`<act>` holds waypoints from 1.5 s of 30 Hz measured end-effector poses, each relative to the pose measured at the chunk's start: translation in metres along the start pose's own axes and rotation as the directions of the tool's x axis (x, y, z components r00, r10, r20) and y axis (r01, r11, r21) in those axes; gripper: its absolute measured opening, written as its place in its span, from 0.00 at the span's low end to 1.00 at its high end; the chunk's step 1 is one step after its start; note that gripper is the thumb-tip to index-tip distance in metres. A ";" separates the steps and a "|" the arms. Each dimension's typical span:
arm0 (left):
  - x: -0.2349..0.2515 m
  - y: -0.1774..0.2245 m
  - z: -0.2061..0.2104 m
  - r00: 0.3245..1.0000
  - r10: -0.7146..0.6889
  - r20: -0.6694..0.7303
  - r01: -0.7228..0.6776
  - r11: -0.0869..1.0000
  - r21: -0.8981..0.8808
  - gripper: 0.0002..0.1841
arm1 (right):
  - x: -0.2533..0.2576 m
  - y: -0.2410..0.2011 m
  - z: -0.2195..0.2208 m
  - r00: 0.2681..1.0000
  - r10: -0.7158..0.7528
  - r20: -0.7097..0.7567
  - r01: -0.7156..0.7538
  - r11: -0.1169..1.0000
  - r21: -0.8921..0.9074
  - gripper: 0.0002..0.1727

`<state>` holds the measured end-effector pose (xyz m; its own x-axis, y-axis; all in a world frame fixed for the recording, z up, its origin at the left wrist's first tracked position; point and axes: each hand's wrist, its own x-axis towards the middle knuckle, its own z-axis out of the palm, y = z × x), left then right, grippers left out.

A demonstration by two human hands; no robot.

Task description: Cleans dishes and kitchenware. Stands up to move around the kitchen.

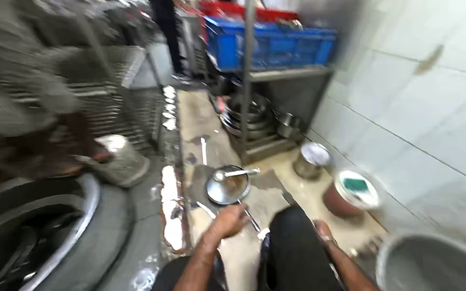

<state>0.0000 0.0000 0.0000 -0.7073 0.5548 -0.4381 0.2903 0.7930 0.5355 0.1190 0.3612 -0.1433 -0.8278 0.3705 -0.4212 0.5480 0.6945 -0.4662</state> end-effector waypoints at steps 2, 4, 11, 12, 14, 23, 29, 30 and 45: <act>0.002 0.000 0.003 1.000 0.025 -0.001 -0.025 1.000 0.002 0.25 | 0.004 0.012 -0.004 0.995 0.059 -0.075 -0.053 0.996 0.073 0.30; 0.006 -0.002 0.004 0.999 0.039 0.001 -0.039 0.999 0.026 0.24 | -0.001 0.023 -0.012 0.964 0.190 -0.184 -0.135 0.952 0.276 0.30; 0.025 -0.006 0.006 0.998 0.056 0.030 -0.058 0.994 0.092 0.23 | -0.034 0.058 -0.034 0.745 0.656 -0.120 -0.118 0.307 0.944 0.35; 0.027 -0.005 0.007 0.998 0.054 0.042 -0.058 0.994 0.098 0.23 | -0.035 0.060 -0.037 0.743 0.663 -0.088 -0.075 0.213 0.974 0.36; 0.033 -0.004 0.008 0.997 0.053 0.063 -0.060 0.992 0.112 0.24 | -0.043 0.057 -0.049 0.789 0.612 -0.053 -0.005 0.093 0.996 0.37; 0.040 -0.016 0.019 0.995 0.063 0.072 -0.071 0.991 0.111 0.24 | -0.110 0.028 -0.161 0.785 0.505 -0.358 0.300 0.194 0.934 0.19; 0.031 -0.027 0.025 0.991 0.118 0.056 -0.124 0.985 0.120 0.25 | -0.193 0.058 -0.233 0.629 0.497 -0.598 0.566 0.235 0.790 0.13; 0.030 -0.029 0.025 0.991 0.120 0.051 -0.126 0.985 0.121 0.25 | -0.204 0.066 -0.239 0.601 0.493 -0.629 0.597 0.246 0.763 0.14; 0.028 -0.016 0.038 0.990 -0.016 0.138 0.000 0.993 0.119 0.26 | -0.168 0.211 -0.127 0.354 0.773 -0.526 -0.029 0.572 0.820 0.25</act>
<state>-0.0001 0.0119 -0.0483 -0.6159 0.5713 -0.5424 0.3650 0.8171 0.4461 0.3588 0.5237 -0.0720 0.0674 0.9927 -0.1000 0.4360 -0.1195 -0.8920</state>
